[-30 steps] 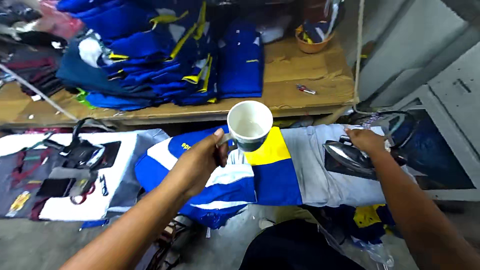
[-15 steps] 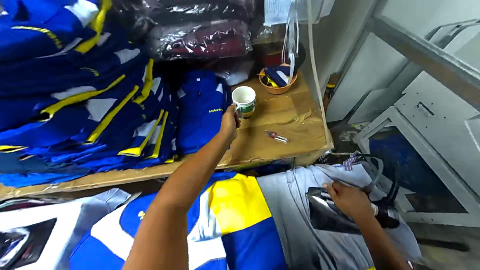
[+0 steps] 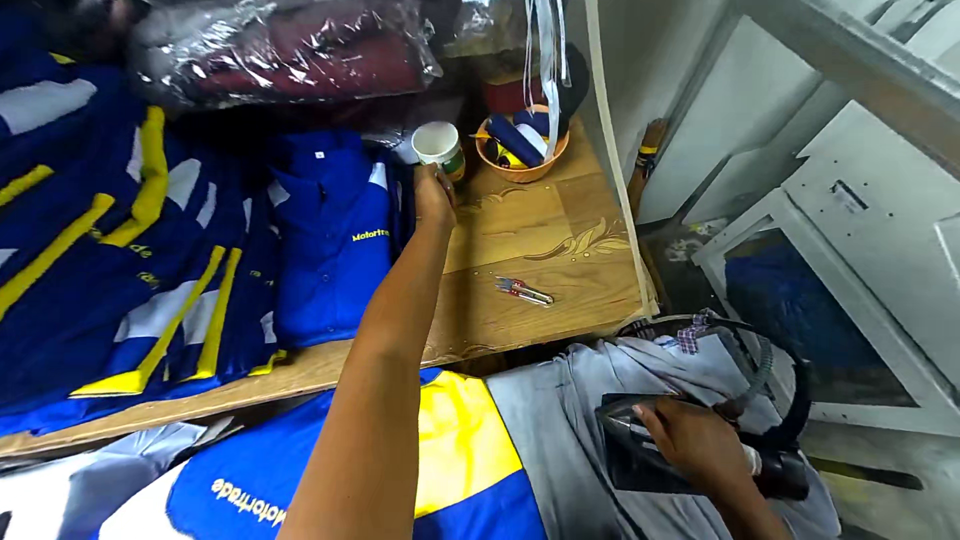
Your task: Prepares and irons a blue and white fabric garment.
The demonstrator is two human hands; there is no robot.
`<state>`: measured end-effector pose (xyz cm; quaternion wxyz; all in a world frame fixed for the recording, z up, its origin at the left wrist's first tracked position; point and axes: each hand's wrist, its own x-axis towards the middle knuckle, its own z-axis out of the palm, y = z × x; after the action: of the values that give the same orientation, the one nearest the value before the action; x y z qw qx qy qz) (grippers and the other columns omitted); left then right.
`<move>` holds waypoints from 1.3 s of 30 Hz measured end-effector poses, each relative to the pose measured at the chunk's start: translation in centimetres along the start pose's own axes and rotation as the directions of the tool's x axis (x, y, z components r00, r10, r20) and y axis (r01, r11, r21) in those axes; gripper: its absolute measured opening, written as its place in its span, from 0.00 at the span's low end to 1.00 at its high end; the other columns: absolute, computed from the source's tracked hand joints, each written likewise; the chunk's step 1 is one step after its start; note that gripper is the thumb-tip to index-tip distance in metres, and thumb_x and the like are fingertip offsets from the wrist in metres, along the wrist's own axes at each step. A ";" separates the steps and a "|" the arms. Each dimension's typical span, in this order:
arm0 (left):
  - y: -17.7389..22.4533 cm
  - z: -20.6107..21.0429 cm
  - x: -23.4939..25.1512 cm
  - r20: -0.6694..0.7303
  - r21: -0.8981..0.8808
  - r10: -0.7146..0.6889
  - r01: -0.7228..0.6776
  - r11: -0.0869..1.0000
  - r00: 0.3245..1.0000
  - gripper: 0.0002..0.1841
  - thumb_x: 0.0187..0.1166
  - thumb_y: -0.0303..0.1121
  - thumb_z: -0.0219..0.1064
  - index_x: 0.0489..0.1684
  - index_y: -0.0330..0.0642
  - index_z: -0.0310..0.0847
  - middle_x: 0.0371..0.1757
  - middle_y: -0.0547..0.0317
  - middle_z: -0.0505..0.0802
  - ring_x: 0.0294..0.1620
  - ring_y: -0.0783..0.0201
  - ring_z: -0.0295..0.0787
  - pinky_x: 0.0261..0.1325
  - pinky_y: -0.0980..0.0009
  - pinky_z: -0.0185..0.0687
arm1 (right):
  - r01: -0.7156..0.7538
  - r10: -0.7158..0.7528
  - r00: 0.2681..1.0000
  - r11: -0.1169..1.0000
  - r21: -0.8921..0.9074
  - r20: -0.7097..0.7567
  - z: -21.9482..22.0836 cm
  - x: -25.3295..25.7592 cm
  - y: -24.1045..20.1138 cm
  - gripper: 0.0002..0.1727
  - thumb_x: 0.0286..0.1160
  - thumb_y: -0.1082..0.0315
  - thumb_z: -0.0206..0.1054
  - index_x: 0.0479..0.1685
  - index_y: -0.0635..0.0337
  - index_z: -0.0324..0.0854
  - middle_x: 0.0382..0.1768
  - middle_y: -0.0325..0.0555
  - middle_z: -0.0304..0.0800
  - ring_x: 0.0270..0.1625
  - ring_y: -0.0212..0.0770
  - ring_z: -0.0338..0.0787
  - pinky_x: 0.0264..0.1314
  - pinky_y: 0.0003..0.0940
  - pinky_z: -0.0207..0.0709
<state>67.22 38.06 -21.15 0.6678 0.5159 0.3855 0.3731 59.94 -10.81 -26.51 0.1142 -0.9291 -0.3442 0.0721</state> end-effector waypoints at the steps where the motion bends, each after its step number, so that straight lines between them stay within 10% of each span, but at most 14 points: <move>1: 0.0 0.0 0.5 0.017 0.010 0.000 0.000 1.000 1.000 0.16 0.94 0.43 0.44 0.32 0.52 0.64 0.20 0.70 0.70 0.19 0.72 0.67 0.29 0.74 0.70 | 0.000 0.000 1.000 1.000 -0.005 0.005 0.0 0.0 0.0 0.41 0.85 0.36 0.44 0.23 0.64 0.86 0.19 0.59 0.87 0.28 0.65 0.93 0.30 0.65 0.81; 5: 0.7 -0.6 1.2 0.090 0.164 -0.033 0.018 0.986 0.995 0.23 0.97 0.48 0.37 0.58 0.38 0.71 0.36 0.57 0.80 0.30 0.65 0.80 0.39 0.67 0.81 | -0.001 0.001 0.999 1.000 -0.003 0.039 -0.4 -0.1 -0.2 0.40 0.85 0.38 0.46 0.23 0.66 0.86 0.17 0.59 0.86 0.27 0.64 0.92 0.29 0.63 0.80; 8: 1.1 -2.1 0.3 0.140 0.276 -0.041 0.001 0.961 0.989 0.29 0.97 0.49 0.36 0.86 0.36 0.56 0.65 0.39 0.83 0.47 0.54 0.88 0.50 0.60 0.86 | 0.003 -0.003 0.999 1.000 -0.007 0.037 -0.4 -0.2 -0.3 0.40 0.86 0.38 0.45 0.24 0.66 0.85 0.18 0.59 0.86 0.27 0.65 0.92 0.28 0.63 0.79; 10: 1.3 -3.6 -2.0 0.157 0.358 -0.057 -0.003 0.934 0.986 0.31 0.97 0.49 0.39 0.90 0.35 0.48 0.78 0.32 0.74 0.59 0.47 0.87 0.57 0.55 0.85 | 0.005 -0.005 0.999 1.000 -0.009 0.040 -0.5 -0.3 -0.4 0.40 0.86 0.38 0.45 0.25 0.67 0.85 0.18 0.61 0.86 0.28 0.67 0.92 0.27 0.65 0.78; 14: 0.8 -7.5 -11.7 0.298 0.517 -0.113 -0.061 0.854 0.948 0.30 0.96 0.45 0.46 0.90 0.35 0.49 0.74 0.34 0.79 0.58 0.50 0.87 0.57 0.55 0.85 | -0.016 0.017 0.993 1.000 -0.006 0.115 -0.9 -0.3 -0.5 0.40 0.88 0.38 0.46 0.31 0.69 0.85 0.24 0.67 0.88 0.34 0.73 0.92 0.33 0.71 0.78; 18: 0.5 -14.8 -25.6 0.636 0.671 -0.377 -0.242 0.701 0.674 0.25 0.91 0.35 0.59 0.82 0.31 0.65 0.73 0.39 0.83 0.69 0.50 0.85 0.74 0.53 0.80 | -0.007 -0.011 0.945 0.999 0.053 0.328 -2.0 0.3 0.4 0.36 0.88 0.40 0.55 0.49 0.72 0.86 0.42 0.75 0.90 0.50 0.79 0.90 0.50 0.80 0.74; 20: 0.7 -19.5 -32.0 0.685 0.727 -0.561 -0.389 0.566 0.465 0.25 0.91 0.37 0.59 0.81 0.31 0.69 0.77 0.34 0.80 0.74 0.42 0.81 0.78 0.45 0.73 | 0.030 -0.088 0.895 0.990 0.138 0.437 -2.7 0.5 1.9 0.32 0.82 0.47 0.68 0.60 0.74 0.84 0.53 0.78 0.88 0.59 0.77 0.87 0.62 0.80 0.72; 22: 0.7 -24.6 -38.3 0.650 0.758 -0.649 -0.406 0.511 0.396 0.24 0.90 0.38 0.61 0.78 0.32 0.74 0.75 0.32 0.82 0.76 0.37 0.79 0.79 0.38 0.69 | 0.016 -0.048 0.839 0.998 0.063 0.542 -3.8 0.6 2.4 0.37 0.73 0.52 0.79 0.70 0.77 0.77 0.62 0.83 0.83 0.67 0.79 0.82 0.71 0.79 0.67; 30: -5.1 -42.5 -60.9 0.104 0.509 -0.549 0.430 0.746 0.829 0.22 0.92 0.37 0.55 0.73 0.27 0.75 0.70 0.32 0.84 0.69 0.44 0.84 0.75 0.49 0.76 | 0.026 -0.001 0.915 0.998 -0.056 0.403 -4.1 -2.5 -0.1 0.39 0.74 0.46 0.75 0.66 0.78 0.79 0.60 0.82 0.84 0.67 0.76 0.83 0.73 0.75 0.66; 35: -8.3 -47.1 -72.0 -0.353 0.014 -0.559 0.601 0.799 0.750 0.19 0.94 0.35 0.51 0.72 0.31 0.73 0.65 0.41 0.86 0.58 0.56 0.86 0.59 0.58 0.81 | 0.094 -0.061 0.949 0.991 -0.094 0.310 -3.4 -5.2 -3.9 0.39 0.87 0.42 0.60 0.60 0.81 0.82 0.56 0.89 0.82 0.66 0.85 0.80 0.68 0.82 0.64; 39: -8.6 -48.4 -75.5 -0.417 -0.054 -0.528 0.560 0.827 0.740 0.18 0.94 0.34 0.50 0.70 0.30 0.73 0.62 0.43 0.86 0.54 0.59 0.86 0.56 0.61 0.81 | 0.118 -0.118 0.950 0.993 0.018 0.290 -4.1 -9.3 -9.9 0.41 0.88 0.40 0.57 0.56 0.84 0.81 0.56 0.88 0.81 0.64 0.82 0.80 0.67 0.80 0.63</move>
<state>-7.48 -11.76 -28.02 0.6300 0.3144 0.6654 0.2478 47.65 -10.23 -19.45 0.0667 -0.8863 -0.4119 0.2008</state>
